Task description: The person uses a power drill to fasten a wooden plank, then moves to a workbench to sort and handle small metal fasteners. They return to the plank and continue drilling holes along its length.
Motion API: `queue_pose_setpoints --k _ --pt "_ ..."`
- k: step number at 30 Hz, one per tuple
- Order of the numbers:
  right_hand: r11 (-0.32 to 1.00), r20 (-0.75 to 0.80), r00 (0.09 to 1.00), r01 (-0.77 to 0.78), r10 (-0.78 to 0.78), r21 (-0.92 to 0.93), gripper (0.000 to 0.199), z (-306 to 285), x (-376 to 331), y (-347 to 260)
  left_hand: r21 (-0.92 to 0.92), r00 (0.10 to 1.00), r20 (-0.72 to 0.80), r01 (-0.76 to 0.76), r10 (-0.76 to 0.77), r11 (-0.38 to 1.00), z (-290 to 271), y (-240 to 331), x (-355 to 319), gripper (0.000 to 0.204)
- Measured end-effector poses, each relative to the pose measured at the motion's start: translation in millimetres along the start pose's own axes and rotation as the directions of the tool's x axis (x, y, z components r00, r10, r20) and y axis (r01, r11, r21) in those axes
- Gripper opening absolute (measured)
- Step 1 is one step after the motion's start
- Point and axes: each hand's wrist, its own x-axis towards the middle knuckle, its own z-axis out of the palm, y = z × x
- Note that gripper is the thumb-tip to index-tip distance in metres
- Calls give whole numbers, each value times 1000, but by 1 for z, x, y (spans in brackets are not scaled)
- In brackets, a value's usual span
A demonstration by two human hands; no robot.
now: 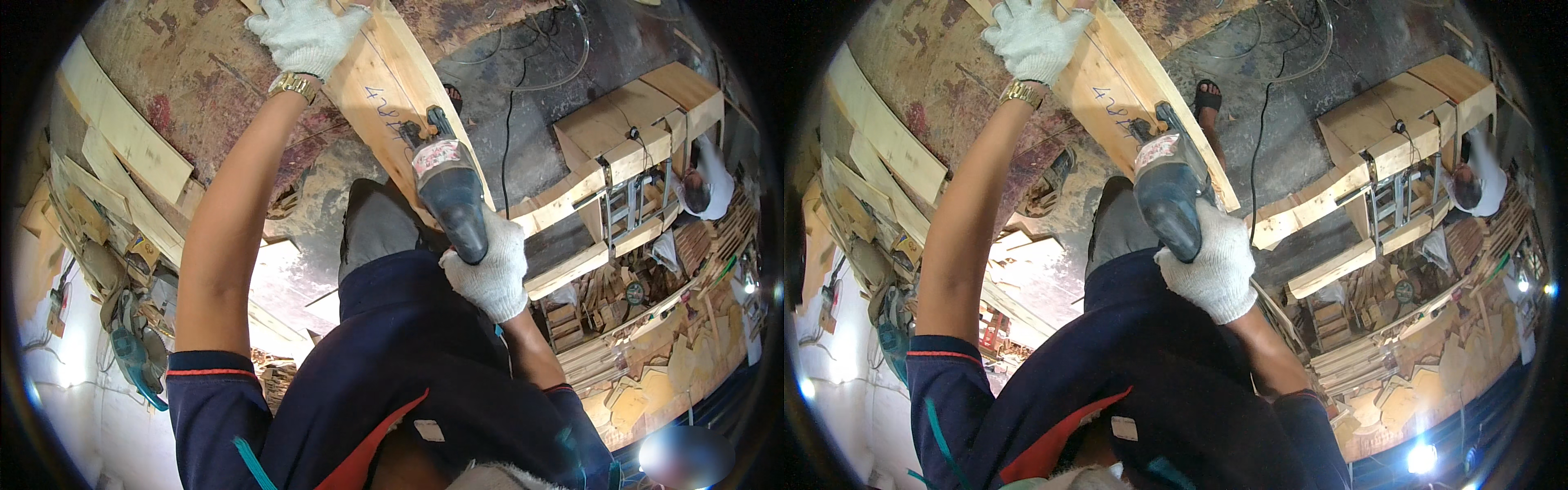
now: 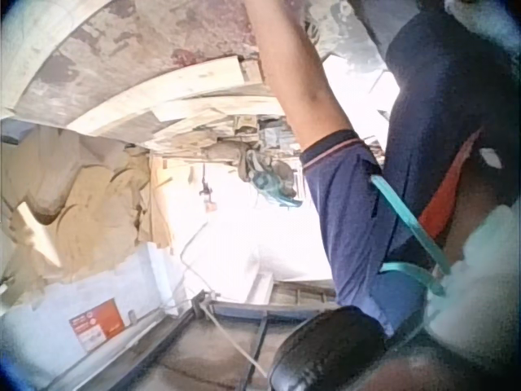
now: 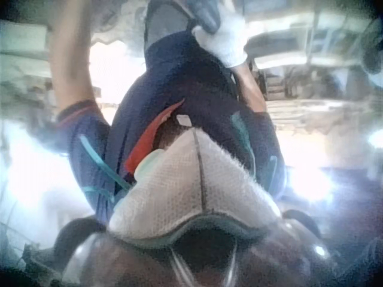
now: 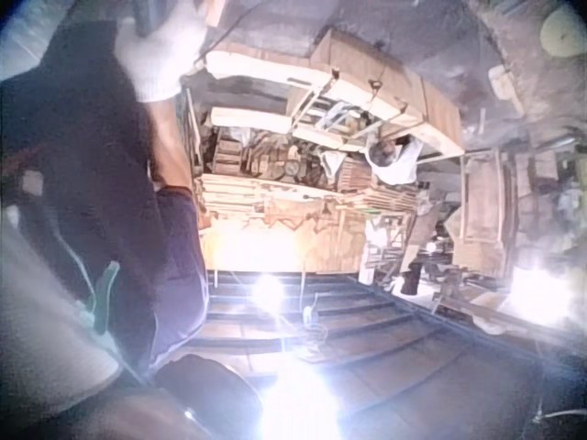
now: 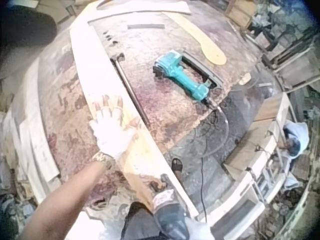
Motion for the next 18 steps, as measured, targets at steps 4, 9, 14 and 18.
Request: queue_pose_setpoints --k 4,9,14,18 --pt "992 -39 996 73 -77 -104 35 -3 0 -8 -12 999 17 38 -38 999 -7 -2 -3 92" --pt "999 -20 999 -29 29 -23 36 3 7 -8 -40 999 39 -4 5 999 4 6 6 94" --pt "999 36 998 -47 48 -26 38 -5 7 -14 60 990 122 66 -73 996 -17 7 0 97" --pt "998 0 1000 -28 28 -48 39 0 9 -14 25 994 100 49 -51 999 -5 8 5 98"
